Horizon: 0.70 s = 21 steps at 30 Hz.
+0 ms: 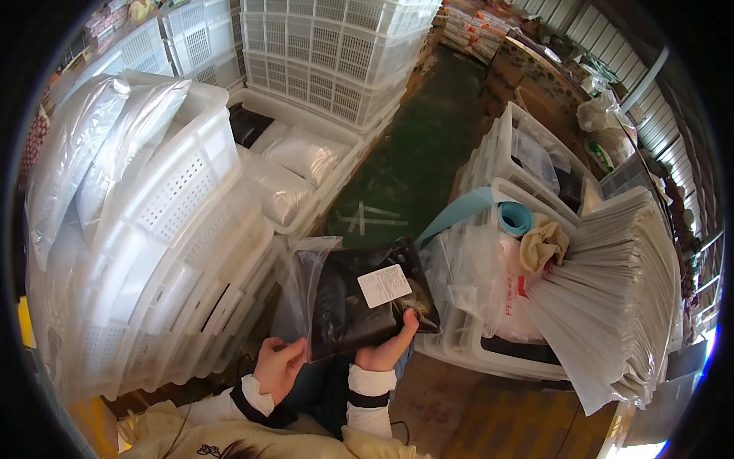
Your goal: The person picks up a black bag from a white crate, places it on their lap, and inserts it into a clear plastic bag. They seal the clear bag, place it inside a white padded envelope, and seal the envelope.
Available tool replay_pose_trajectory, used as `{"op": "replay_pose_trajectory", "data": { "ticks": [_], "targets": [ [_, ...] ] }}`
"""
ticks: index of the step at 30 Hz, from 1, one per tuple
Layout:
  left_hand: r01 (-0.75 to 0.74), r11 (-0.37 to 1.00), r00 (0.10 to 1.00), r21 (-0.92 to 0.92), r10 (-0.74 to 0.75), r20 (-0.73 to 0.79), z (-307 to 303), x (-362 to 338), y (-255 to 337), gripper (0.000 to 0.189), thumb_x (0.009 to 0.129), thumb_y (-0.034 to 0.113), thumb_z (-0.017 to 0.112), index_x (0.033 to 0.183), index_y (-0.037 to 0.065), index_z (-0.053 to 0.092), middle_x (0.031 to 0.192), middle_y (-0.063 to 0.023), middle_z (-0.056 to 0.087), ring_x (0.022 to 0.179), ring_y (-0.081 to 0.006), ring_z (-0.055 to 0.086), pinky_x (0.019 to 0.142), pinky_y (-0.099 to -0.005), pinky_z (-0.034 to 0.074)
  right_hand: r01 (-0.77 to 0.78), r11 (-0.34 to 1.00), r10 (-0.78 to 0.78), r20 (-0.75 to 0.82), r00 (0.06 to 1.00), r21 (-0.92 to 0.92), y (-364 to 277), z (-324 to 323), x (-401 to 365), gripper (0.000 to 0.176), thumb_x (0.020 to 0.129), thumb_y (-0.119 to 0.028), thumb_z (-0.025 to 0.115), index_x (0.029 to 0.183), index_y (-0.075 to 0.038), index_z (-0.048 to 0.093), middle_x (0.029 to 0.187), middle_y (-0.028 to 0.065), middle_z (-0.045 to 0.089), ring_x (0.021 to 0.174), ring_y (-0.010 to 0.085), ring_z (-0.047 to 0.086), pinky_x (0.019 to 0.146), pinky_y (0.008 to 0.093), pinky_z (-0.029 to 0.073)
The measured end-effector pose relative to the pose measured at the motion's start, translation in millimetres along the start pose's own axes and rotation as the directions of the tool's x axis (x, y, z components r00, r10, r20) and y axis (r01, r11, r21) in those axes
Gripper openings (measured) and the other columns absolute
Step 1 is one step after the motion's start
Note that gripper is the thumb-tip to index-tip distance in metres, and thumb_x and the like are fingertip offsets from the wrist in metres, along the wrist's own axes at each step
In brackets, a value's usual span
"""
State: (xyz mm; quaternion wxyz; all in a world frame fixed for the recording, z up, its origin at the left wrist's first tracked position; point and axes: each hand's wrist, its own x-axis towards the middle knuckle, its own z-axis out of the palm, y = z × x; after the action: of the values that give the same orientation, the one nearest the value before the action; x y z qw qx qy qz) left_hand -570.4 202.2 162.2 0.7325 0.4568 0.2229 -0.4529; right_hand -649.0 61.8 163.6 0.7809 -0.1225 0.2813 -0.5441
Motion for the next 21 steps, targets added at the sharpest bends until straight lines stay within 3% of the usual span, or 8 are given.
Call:
{"op": "replay_pose_trajectory", "data": {
  "ticks": [6, 12, 15, 18, 21],
  "targets": [
    [0.028, 0.998, 0.999, 0.053, -0.029, 0.020, 4, -8, 5, 0.057, 0.078, -0.002, 0.065, 0.121, -0.001, 0.028, 0.101, -0.0133, 0.051, 0.092, -0.0224, 0.059, 0.084, -0.0291, 0.049, 0.046, 0.999, -0.046, -0.016, 0.999, -0.009, 2, 14, 1, 0.051, 0.081, -0.041, 0.055, 0.119, -0.007, 0.049, 0.116, 0.0076, 0.055, 0.103, 0.0249, 0.053, 0.089, 0.0393, 0.043],
    [0.089, 0.996, 0.969, -0.024, -0.081, 0.232, 8, -4, 13, 0.053, 0.080, -0.002, 0.064, 0.121, -0.004, 0.031, 0.106, -0.0176, 0.052, 0.098, -0.0255, 0.058, 0.092, -0.0363, 0.047, 0.118, 0.992, -0.119, -0.018, 0.993, -0.039, 6, 19, 7, 0.051, 0.081, -0.040, 0.056, 0.119, -0.007, 0.050, 0.116, 0.0066, 0.055, 0.103, 0.0240, 0.053, 0.090, 0.0371, 0.042],
    [0.095, 0.995, 0.958, 0.001, -0.092, 0.272, 8, -3, 11, 0.038, 0.084, -0.001, 0.059, 0.116, -0.004, 0.039, 0.103, -0.0167, 0.056, 0.098, -0.0275, 0.059, 0.089, -0.0332, 0.049, 0.158, 0.985, -0.159, -0.017, 0.987, -0.071, 9, 11, 14, 0.050, 0.081, -0.040, 0.055, 0.118, -0.007, 0.051, 0.115, 0.0063, 0.056, 0.103, 0.0236, 0.054, 0.089, 0.0367, 0.042],
    [-0.028, 0.990, 0.955, 0.138, -0.014, 0.297, 8, -6, 11, 0.030, 0.083, -0.003, 0.059, 0.110, -0.004, 0.045, 0.096, -0.0151, 0.059, 0.092, -0.0265, 0.062, 0.085, -0.0329, 0.051, 0.197, 0.976, -0.200, -0.034, 0.979, -0.089, 8, 11, 16, 0.050, 0.081, -0.041, 0.054, 0.117, -0.007, 0.052, 0.114, 0.0065, 0.057, 0.102, 0.0236, 0.054, 0.088, 0.0366, 0.043],
    [-0.315, 0.909, 0.908, 0.274, 0.205, 0.364, 6, 2, 8, 0.025, 0.081, -0.004, 0.061, 0.103, -0.003, 0.050, 0.090, -0.0136, 0.061, 0.086, -0.0248, 0.064, 0.081, -0.0322, 0.053, 0.209, 0.974, -0.212, -0.033, 0.977, -0.090, 7, 9, 16, 0.050, 0.081, -0.042, 0.054, 0.117, -0.008, 0.053, 0.114, 0.0065, 0.057, 0.101, 0.0238, 0.055, 0.088, 0.0366, 0.043]
  ]
}}
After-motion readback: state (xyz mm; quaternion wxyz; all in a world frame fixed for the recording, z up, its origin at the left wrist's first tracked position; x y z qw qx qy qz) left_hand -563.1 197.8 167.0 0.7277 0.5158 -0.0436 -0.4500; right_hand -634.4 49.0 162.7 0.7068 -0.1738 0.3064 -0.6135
